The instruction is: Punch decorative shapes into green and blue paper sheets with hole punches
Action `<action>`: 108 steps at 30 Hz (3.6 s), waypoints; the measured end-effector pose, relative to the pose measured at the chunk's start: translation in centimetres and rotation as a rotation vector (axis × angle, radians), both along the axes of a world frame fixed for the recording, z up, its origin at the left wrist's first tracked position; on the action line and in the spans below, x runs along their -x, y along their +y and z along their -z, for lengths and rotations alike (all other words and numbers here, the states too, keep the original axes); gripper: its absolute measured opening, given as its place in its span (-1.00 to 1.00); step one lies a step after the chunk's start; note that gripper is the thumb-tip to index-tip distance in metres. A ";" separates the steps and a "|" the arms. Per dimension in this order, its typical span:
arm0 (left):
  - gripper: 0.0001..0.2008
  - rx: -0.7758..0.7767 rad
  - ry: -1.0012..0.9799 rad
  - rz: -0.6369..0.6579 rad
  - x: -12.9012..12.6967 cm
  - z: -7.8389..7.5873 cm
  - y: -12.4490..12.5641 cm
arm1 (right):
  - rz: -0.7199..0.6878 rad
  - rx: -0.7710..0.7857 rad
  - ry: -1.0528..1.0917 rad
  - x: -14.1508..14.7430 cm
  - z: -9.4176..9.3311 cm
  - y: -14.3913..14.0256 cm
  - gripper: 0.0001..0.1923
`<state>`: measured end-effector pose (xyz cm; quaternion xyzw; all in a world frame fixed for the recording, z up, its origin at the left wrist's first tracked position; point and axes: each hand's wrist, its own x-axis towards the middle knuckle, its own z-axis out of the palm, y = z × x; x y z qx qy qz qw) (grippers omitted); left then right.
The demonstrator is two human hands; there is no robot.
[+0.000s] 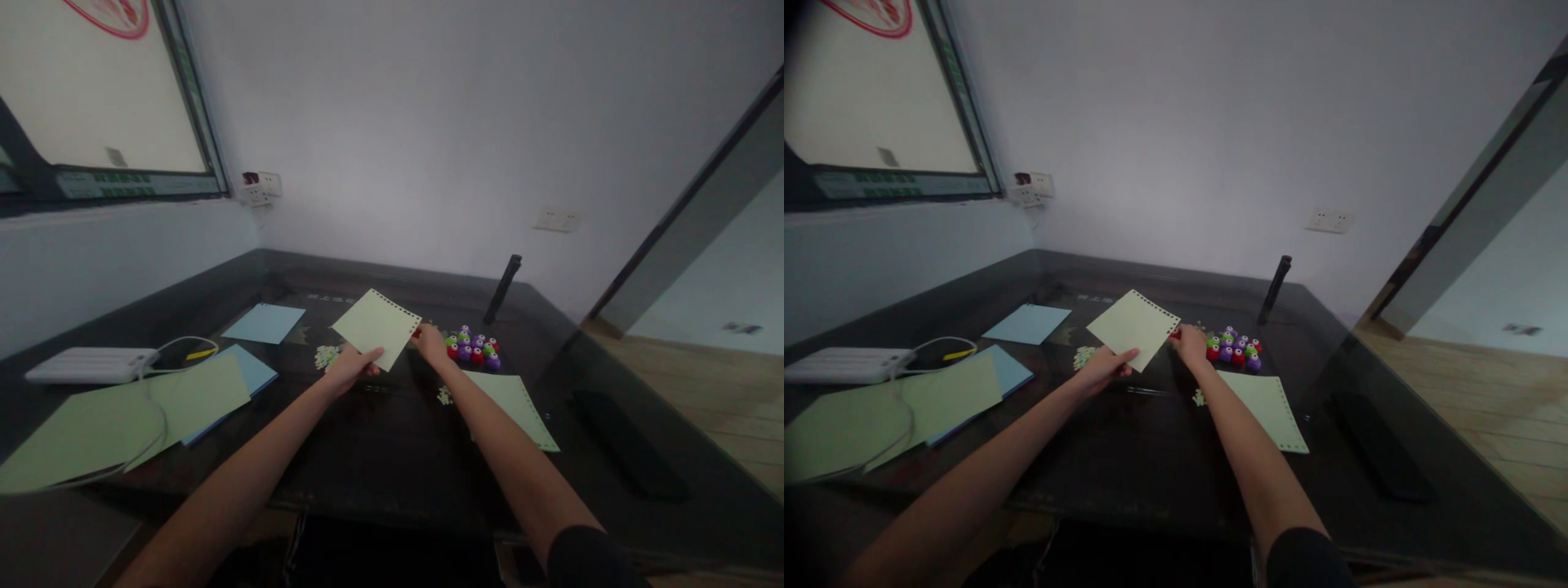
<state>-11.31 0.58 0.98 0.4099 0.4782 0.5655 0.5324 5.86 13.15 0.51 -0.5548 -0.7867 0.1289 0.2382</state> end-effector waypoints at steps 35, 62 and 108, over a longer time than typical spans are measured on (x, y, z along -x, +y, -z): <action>-0.73 0.027 0.245 0.324 -5.0 0.5 -2.7 | -0.150 0.605 1.306 -9.9 -0.4 -12.4 -0.61; -0.68 -0.007 0.535 0.348 -5.4 0.9 -3.1 | -0.081 0.618 1.366 -8.7 0.1 -13.0 -0.65; -0.55 -0.023 0.647 0.348 -5.5 0.1 -3.5 | -0.041 0.555 1.232 -8.5 -0.8 -13.6 -0.65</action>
